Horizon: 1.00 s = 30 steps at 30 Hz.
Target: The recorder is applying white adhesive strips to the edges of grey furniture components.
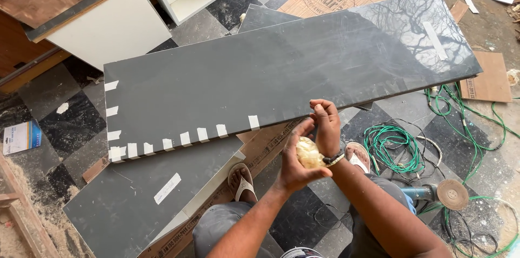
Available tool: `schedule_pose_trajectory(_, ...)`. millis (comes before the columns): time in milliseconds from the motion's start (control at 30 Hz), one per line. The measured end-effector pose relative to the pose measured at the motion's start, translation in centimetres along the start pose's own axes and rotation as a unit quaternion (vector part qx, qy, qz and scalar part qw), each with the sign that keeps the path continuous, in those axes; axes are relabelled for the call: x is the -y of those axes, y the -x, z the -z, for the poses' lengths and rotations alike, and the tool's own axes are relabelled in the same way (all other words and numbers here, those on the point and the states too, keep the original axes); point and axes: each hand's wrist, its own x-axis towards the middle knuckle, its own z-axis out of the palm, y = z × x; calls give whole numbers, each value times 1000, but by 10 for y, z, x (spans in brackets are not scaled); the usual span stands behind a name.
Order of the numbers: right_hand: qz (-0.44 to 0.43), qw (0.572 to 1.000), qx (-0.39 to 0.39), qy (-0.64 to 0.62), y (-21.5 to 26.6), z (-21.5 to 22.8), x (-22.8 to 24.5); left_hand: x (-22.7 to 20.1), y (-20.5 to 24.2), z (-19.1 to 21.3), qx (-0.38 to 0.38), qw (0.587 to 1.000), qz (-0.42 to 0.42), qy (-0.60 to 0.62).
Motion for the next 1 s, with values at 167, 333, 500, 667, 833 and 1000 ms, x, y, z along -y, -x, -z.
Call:
schedule_pose_trajectory(167, -43, 999, 6, -17, -4, 8, -4, -6, 2, -9, -17, 993, 39, -106)
schedule_pose_trajectory(333, -69, 991, 89, -73, 1, -7, 15, 15, -15, 4, -54, 989, 139, 1)
schedule_pose_trajectory(500, 68, 969, 234, 36, 29, -40, 33, 41, -19, 27, -160, 951, 217, 149)
schedule_pose_trajectory(667, 177, 936, 234, 194, 47, -55, 57, 69, -8, 29, -174, 944, 242, 144)
schedule_pose_trajectory(833, 241, 904, 216, 278, 48, -52, 59, 70, -11, 28, -132, 955, 242, 109)
schedule_pose_trajectory(1000, 252, 886, 213, 326, 48, -50, 61, 50, -17, 32, -130, 960, 230, 91)
